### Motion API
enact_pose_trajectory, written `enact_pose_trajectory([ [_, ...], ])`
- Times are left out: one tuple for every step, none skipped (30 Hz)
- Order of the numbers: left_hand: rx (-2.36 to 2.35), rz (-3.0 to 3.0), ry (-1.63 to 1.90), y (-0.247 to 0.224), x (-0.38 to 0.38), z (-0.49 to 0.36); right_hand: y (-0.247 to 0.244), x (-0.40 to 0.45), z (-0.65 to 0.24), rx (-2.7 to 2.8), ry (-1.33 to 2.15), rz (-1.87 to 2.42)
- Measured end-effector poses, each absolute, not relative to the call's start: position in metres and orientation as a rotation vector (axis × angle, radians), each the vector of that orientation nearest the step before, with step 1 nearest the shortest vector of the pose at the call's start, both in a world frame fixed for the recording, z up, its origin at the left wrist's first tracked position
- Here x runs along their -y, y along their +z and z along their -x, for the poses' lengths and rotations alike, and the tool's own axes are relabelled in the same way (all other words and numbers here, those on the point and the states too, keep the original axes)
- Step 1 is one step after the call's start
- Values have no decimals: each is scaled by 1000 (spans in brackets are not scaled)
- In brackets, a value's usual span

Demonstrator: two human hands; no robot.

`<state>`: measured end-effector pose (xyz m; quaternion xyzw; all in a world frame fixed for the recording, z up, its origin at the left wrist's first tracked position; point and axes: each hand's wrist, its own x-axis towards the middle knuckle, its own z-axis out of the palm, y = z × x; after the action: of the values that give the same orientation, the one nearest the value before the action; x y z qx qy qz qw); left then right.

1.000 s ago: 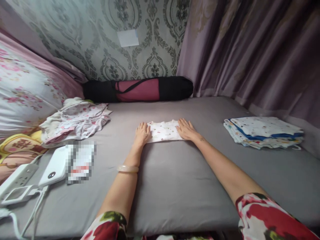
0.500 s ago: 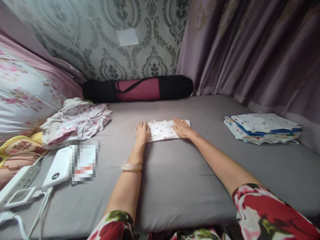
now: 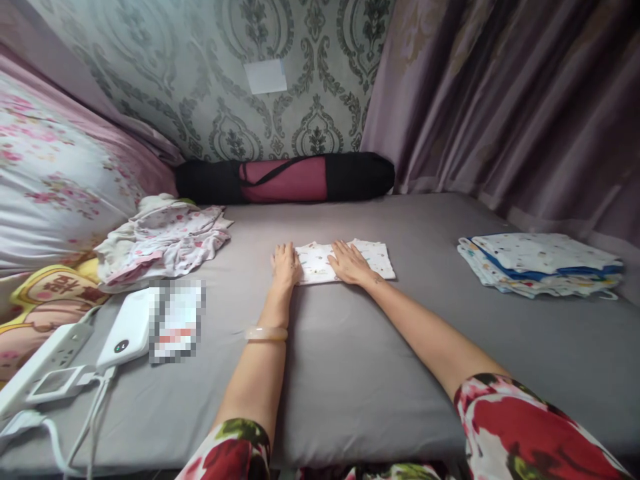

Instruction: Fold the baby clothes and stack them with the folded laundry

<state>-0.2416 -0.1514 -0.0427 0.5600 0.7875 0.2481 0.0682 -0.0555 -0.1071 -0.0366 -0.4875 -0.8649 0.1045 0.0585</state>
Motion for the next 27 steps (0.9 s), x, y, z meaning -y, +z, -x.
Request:
enact_pose_trajectory([
  [-2376,-1672,752,-43,151,243,-37,107,55,2625,314,1474],
  [-2382,-1655,757,-43,150,245,-37,106,55,2634,319,1474],
  [-2389,-1642,761,-44,150,246,-36,106,54,2645,327,1476],
  [-2396,-1632,767,-44,149,247,-34,105,54,2655,339,1482],
  [-2404,-1628,775,-45,149,249,-31,105,55,2662,352,1489],
  [-2411,-1628,787,-46,148,250,-29,106,56,2666,362,1494],
  [-2417,-1627,803,-46,147,251,-26,107,58,2667,364,1491],
  [-2421,-1627,821,-47,147,252,-24,108,61,2666,359,1476],
  [-2422,-1628,840,-48,146,253,-22,110,64,2666,351,1450],
  [-2419,-1631,859,-48,146,253,-21,112,68,2668,344,1417],
  [-2414,-1636,876,-49,145,254,-21,114,71,2675,344,1387],
  [-2409,-1638,890,-50,145,255,-22,116,75,2681,348,1368],
  [-2405,-1636,902,-50,145,256,-23,118,78,2685,353,1359],
  [-2400,-1632,912,-50,145,256,-25,119,80,2685,354,1359],
  [-2397,-1623,924,-50,145,257,-27,120,82,2681,350,1366],
  [-2395,-1611,939,-50,145,257,-29,121,83,2675,341,1372],
  [-2392,-1598,956,-50,144,258,-30,121,83,2670,332,1375],
  [-2389,-1583,974,-50,144,259,-31,120,83,2670,326,1374],
  [-2385,-1565,991,-49,144,259,-31,120,83,2676,326,1374],
  [-2381,-1542,1007,-49,144,260,-31,119,83,2686,333,1377],
  [-2375,-1518,1023,-48,144,260,-30,118,83,2696,342,1383],
  [-2367,-1495,1038,-47,143,260,-28,117,84,2706,348,1388],
  [-2358,-1472,1054,-47,143,260,-27,117,86,2712,349,1391],
  [-2349,-1450,1071,-47,143,261,-25,116,88,2714,341,1387],
  [-2342,-1431,1088,-47,143,261,-24,116,91,2712,326,1374],
  [-2336,-1415,1103,-46,143,261,-24,117,94,2709,310,1353],
  [-2334,-1401,1114,-46,143,261,-24,118,98,2709,301,1330],
])
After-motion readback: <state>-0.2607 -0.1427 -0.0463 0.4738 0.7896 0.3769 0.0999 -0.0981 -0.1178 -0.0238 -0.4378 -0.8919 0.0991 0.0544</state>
